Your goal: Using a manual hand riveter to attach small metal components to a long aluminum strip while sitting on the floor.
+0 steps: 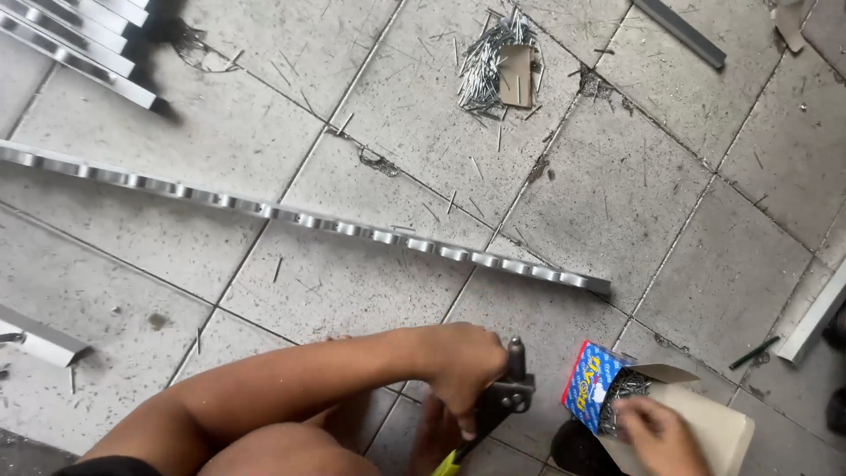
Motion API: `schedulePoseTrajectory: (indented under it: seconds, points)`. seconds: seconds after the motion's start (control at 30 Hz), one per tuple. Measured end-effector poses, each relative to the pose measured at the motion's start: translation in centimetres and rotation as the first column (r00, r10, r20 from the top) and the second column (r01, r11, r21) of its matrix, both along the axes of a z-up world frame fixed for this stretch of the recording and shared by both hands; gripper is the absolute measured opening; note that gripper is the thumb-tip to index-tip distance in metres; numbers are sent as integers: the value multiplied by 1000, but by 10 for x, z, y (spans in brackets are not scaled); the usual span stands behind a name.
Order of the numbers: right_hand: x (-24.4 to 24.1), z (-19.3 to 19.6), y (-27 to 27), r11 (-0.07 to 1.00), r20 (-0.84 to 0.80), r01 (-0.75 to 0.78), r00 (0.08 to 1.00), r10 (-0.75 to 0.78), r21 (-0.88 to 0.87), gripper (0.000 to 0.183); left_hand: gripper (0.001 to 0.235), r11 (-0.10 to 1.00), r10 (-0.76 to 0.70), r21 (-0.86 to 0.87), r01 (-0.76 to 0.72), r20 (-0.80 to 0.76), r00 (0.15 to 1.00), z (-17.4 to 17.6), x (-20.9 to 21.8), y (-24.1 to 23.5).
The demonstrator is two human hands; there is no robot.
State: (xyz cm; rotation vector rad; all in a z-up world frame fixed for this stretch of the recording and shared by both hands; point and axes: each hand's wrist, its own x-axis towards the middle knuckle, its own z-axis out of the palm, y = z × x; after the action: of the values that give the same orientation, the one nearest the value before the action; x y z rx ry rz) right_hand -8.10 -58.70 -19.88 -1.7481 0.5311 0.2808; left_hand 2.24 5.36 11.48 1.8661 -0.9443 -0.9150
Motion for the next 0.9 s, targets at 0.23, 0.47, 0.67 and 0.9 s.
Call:
schedulePoseTrajectory:
  seconds: [0.23, 0.47, 0.67, 0.9]
  points:
    - [109, 252, 179, 122, -776, -810, 585, 236, -573, 33, 34, 994, -35, 105, 25, 92, 995, -3, -17, 2]
    - [97, 265, 199, 203, -667, -701, 713, 216, -684, 12, 37, 997, -61, 58, 57, 72, 996, 3, -14, -7]
    - [98, 285, 211, 249, -717, -721, 686, 124, -646, 14, 39, 1000, -13, 6, 13, 94, 995, -10, -17, -16]
    - [117, 306, 230, 166, -872, -863, 488, 34, -476, 28, 39, 993, -59, 106, 56, 30, 998, 3, -8, -2]
